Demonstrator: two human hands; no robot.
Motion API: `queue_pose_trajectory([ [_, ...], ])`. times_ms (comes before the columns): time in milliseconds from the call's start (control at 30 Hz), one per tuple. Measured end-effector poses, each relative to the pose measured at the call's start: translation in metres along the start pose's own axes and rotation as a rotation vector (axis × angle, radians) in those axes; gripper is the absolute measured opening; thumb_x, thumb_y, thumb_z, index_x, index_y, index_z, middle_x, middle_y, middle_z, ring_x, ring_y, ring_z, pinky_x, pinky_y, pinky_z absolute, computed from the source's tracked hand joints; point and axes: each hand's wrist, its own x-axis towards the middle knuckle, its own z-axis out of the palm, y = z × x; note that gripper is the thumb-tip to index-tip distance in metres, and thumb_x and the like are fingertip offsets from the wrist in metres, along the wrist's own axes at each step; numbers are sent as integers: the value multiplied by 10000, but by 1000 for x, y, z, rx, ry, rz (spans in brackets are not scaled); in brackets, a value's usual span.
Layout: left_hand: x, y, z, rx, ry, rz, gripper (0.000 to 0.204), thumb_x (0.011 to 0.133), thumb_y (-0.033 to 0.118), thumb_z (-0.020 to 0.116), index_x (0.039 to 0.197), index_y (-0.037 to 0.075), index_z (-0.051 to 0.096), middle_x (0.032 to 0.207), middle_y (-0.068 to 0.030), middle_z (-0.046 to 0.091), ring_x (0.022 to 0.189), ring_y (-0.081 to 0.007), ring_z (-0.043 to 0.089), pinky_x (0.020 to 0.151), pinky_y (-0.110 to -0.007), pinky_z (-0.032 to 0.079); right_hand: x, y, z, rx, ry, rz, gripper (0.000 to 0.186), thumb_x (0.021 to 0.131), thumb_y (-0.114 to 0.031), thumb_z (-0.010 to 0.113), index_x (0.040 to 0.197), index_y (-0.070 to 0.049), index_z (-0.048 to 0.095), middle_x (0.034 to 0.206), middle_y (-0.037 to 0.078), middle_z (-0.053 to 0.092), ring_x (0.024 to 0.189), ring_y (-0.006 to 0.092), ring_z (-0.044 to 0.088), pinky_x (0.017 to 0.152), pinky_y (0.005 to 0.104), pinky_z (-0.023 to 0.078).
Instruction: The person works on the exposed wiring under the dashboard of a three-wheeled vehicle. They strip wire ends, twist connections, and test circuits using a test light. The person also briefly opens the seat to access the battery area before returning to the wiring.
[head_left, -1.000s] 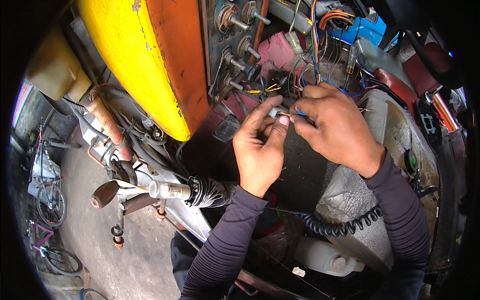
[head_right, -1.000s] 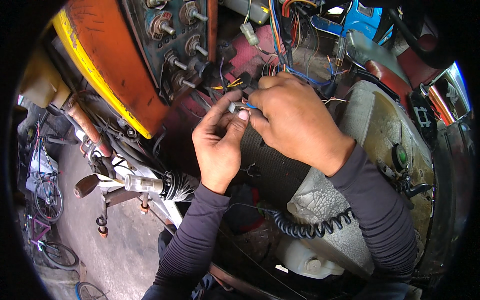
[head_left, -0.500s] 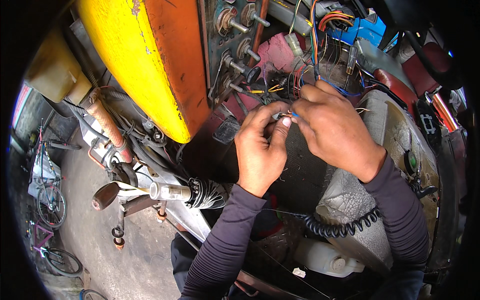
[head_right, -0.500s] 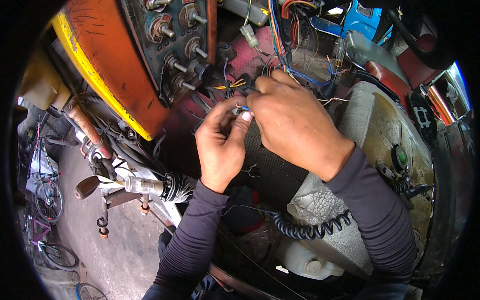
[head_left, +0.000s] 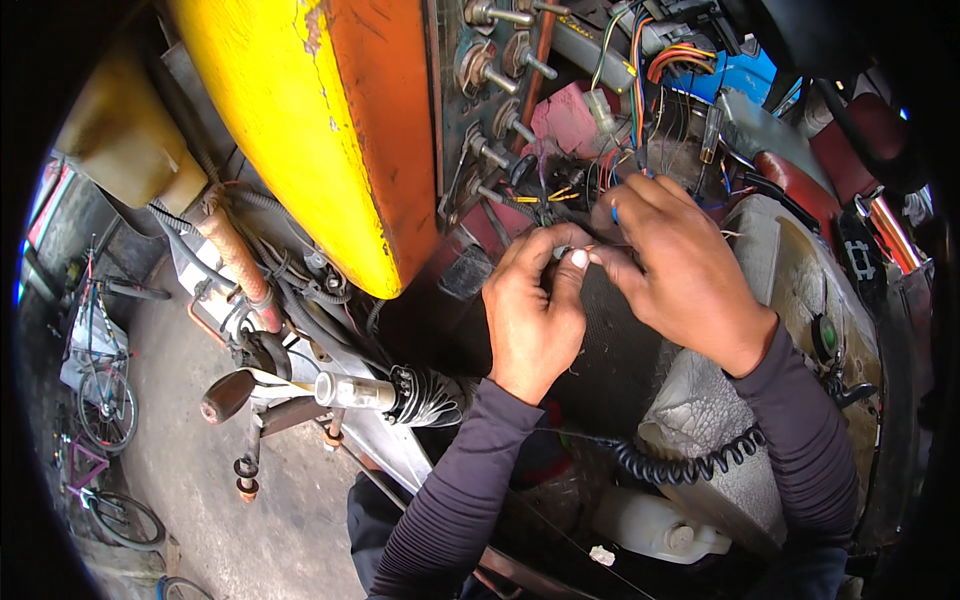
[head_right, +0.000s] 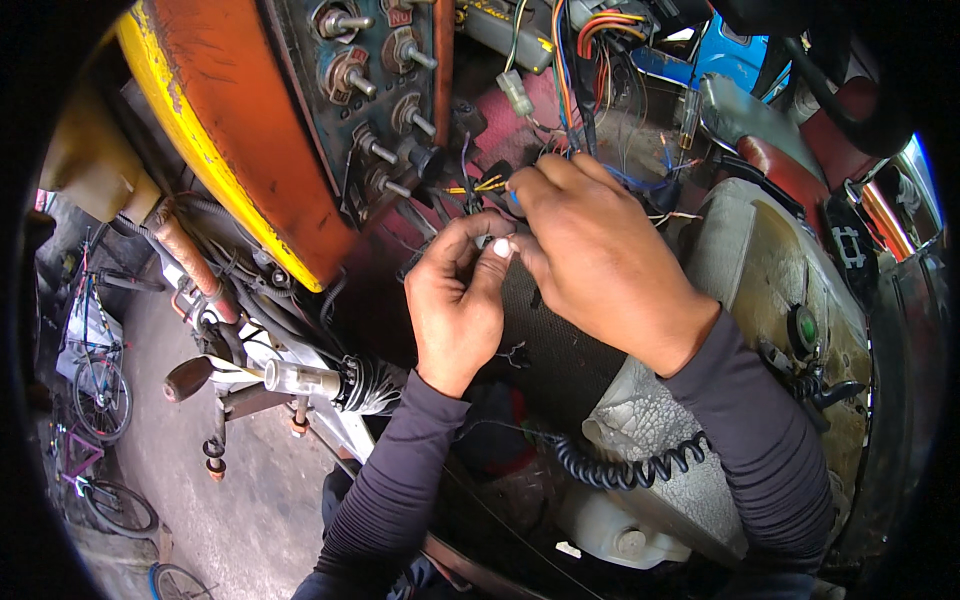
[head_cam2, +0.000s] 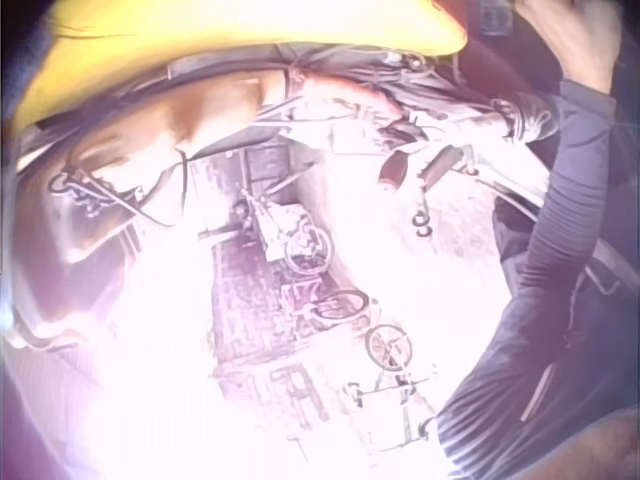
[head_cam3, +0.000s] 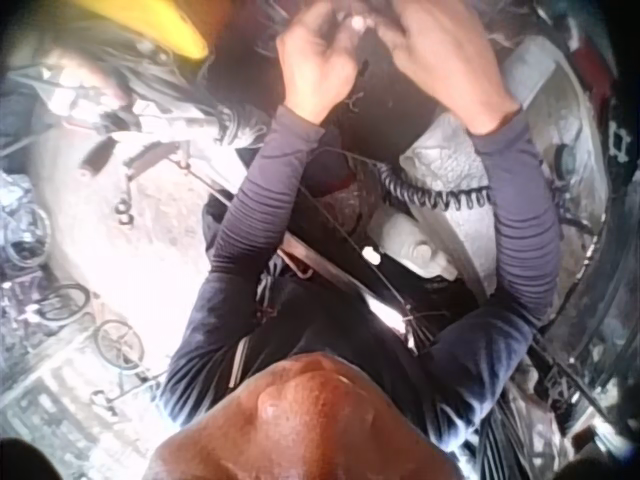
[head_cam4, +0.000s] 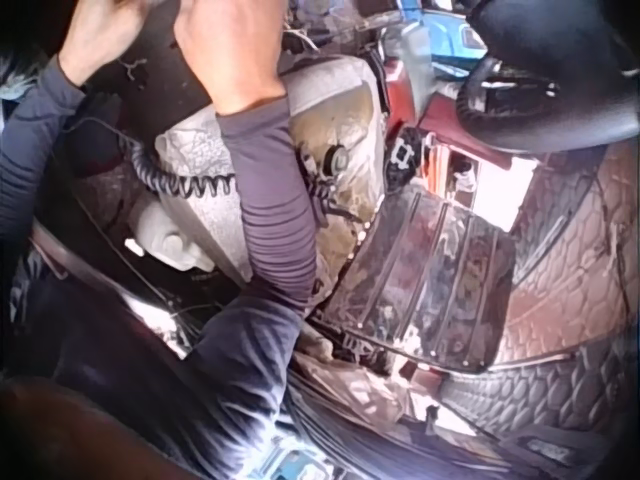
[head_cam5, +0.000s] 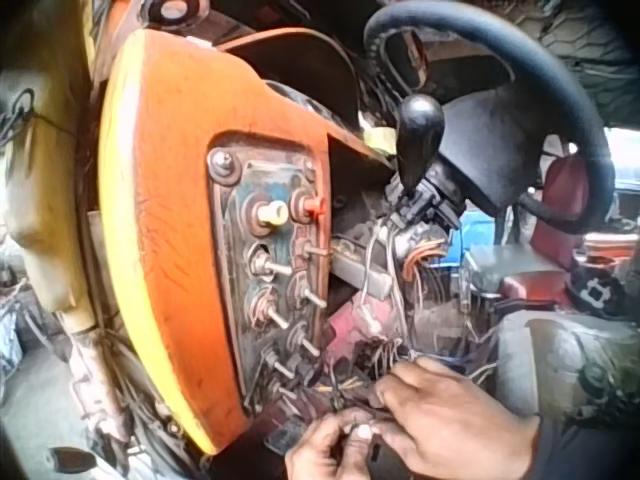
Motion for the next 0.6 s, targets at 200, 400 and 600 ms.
queue_pose_trajectory([
  [200,-2,-7,-4,-39,-33,-9,126,1003,-59,630,1115,-38,684,950,-33,721,898,-66,661,814,-218,505,0,10,5,191,205,97,339,985,-75,637,1312,14,644,1093,218,676,962,399,676,824,428,543],
  [400,-3,-6,-6,17,-11,-9,123,968,-25,668,1085,-14,702,915,-51,714,848,-93,636,794,-250,504,11,9,3,184,271,126,232,973,-85,665,1187,-1,635,905,217,725,864,428,718,721,478,551],
  [600,-6,-8,-5,115,-10,-5,124,938,-21,697,1060,-5,716,877,-69,704,793,-114,623,760,-276,513,12,9,3,148,218,100,183,955,-119,691,1116,-65,622,882,181,705,808,403,704,667,473,551],
])
